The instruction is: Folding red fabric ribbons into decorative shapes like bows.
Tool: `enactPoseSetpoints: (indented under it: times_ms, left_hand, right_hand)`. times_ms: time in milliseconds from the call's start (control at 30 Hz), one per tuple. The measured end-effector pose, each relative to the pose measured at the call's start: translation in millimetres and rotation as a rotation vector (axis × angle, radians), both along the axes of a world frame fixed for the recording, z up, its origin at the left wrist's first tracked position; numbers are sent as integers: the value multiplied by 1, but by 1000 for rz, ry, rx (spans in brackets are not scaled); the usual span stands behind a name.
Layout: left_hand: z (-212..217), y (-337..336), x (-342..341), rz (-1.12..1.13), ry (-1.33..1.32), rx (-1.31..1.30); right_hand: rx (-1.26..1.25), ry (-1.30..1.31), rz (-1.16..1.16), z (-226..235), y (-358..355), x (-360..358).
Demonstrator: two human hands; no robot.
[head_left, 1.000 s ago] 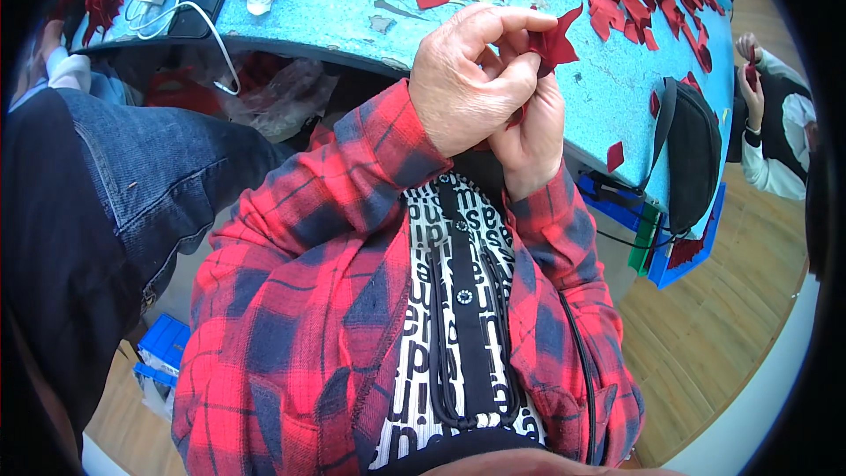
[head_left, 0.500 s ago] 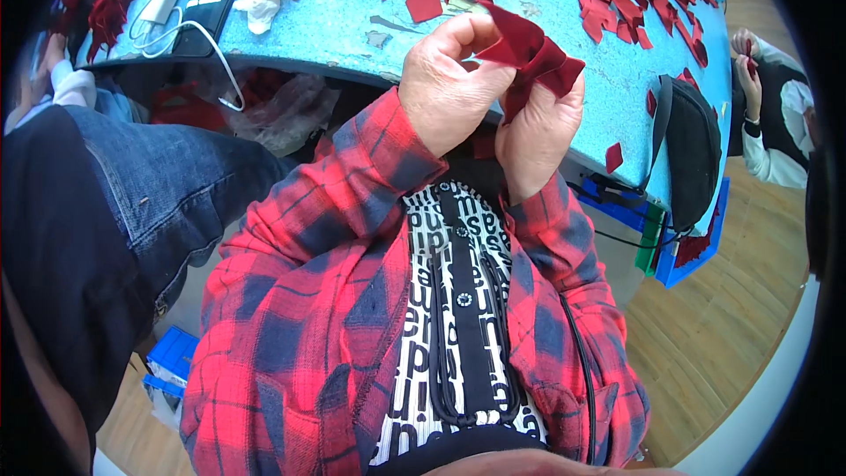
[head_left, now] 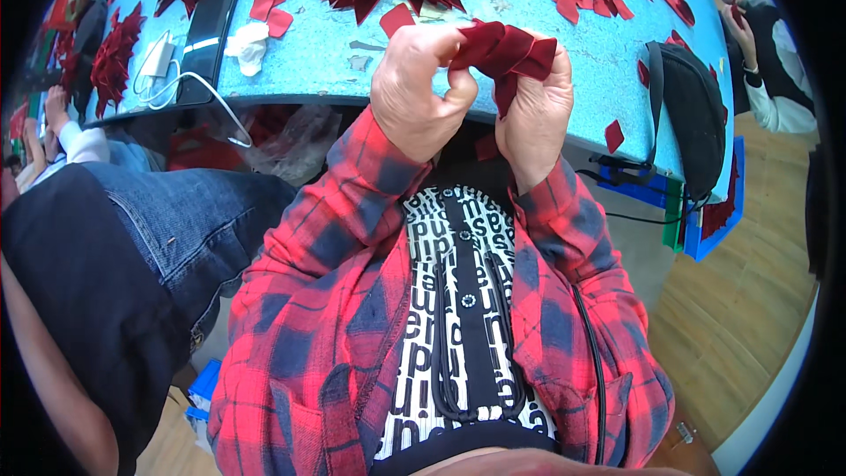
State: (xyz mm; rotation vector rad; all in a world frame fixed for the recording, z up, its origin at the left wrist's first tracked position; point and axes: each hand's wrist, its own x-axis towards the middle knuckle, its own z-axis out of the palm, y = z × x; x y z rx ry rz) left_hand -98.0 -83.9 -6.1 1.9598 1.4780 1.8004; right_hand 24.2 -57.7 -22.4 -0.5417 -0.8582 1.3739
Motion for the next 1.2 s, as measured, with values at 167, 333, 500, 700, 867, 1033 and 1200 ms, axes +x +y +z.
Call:
enactPoseSetpoints:
  times_ms: [167, 333, 500, 700, 867, 1033, 1200]
  left_hand:
    - [8, 5, 18, -331, -882, -436]
    - [11, 9, 24, -519, -1205, -596]
    - [5, 23, 44, -313, -702, -422]
    - [18, 40, 64, -283, -443, -227]
    - [29, 39, 77, -532, -917, -636]
    - [22, 41, 78, -565, -642, -595]
    - [22, 38, 84, -689, -1004, -720]
  right_hand:
    - [-3, -19, -7, 1, 6, 13]
    - [25, -113, 5, 3, 8, 24]
    - [36, -154, 25, 12, 20, 43]
    - [-43, -120, 118, 25, 33, 70]
    - [-59, -168, 211, 24, 37, 93]
    - [-56, -233, 218, 25, 37, 109]
    - [-22, -241, 192, 29, 33, 113]
